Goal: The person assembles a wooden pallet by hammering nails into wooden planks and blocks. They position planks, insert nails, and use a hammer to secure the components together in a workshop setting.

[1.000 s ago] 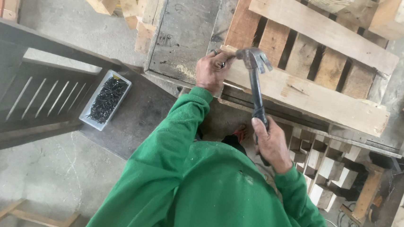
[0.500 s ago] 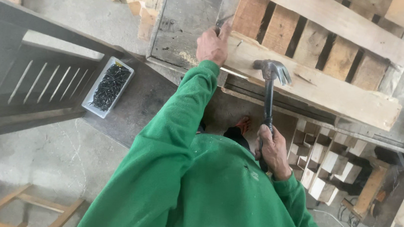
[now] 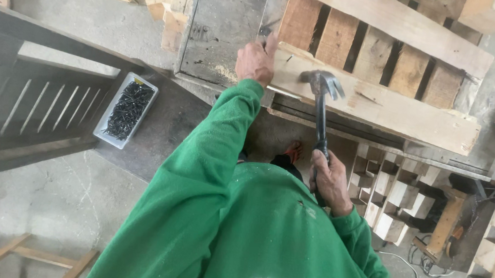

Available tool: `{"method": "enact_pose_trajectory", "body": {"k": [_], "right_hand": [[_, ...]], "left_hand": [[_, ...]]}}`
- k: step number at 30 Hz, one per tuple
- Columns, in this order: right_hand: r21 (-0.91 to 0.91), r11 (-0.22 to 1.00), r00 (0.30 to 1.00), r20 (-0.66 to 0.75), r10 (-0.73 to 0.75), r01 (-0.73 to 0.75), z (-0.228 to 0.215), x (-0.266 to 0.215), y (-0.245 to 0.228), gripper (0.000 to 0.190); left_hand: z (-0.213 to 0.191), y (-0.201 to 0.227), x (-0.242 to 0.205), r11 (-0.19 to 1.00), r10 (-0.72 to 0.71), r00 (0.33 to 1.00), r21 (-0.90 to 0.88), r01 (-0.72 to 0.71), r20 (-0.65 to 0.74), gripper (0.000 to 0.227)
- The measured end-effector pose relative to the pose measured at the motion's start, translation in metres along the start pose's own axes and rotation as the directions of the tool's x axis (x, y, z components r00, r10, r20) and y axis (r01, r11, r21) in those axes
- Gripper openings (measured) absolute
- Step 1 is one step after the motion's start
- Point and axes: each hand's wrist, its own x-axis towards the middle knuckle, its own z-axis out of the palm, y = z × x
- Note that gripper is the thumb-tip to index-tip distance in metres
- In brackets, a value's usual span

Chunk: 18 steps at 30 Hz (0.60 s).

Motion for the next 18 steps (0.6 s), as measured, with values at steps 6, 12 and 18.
{"method": "enact_pose_trajectory", "body": {"k": [6, 12, 18], "right_hand": [[0.068, 0.997, 1.000, 0.009, -0.022, 0.022, 0.011, -0.007, 0.000, 0.030], [0.079, 0.987, 0.988, -0.046, 0.147, -0.143, -0.007, 0.004, -0.057, 0.037], [0.286, 0.948, 0.989, 0.088, 0.119, -0.140, -0.033, 0.017, -0.083, 0.043]], "left_hand": [[0.001, -0.001, -0.002, 0.997, -0.078, 0.996, 0.013, 0.078, 0.037, 0.061], [0.001, -0.008, -0.005, 0.997, 0.042, 0.998, 0.066, -0.039, -0.049, 0.065], [0.000, -0.006, -0.007, 1.000, 0.008, 1.000, -0.003, -0.008, -0.027, 0.064]]}}
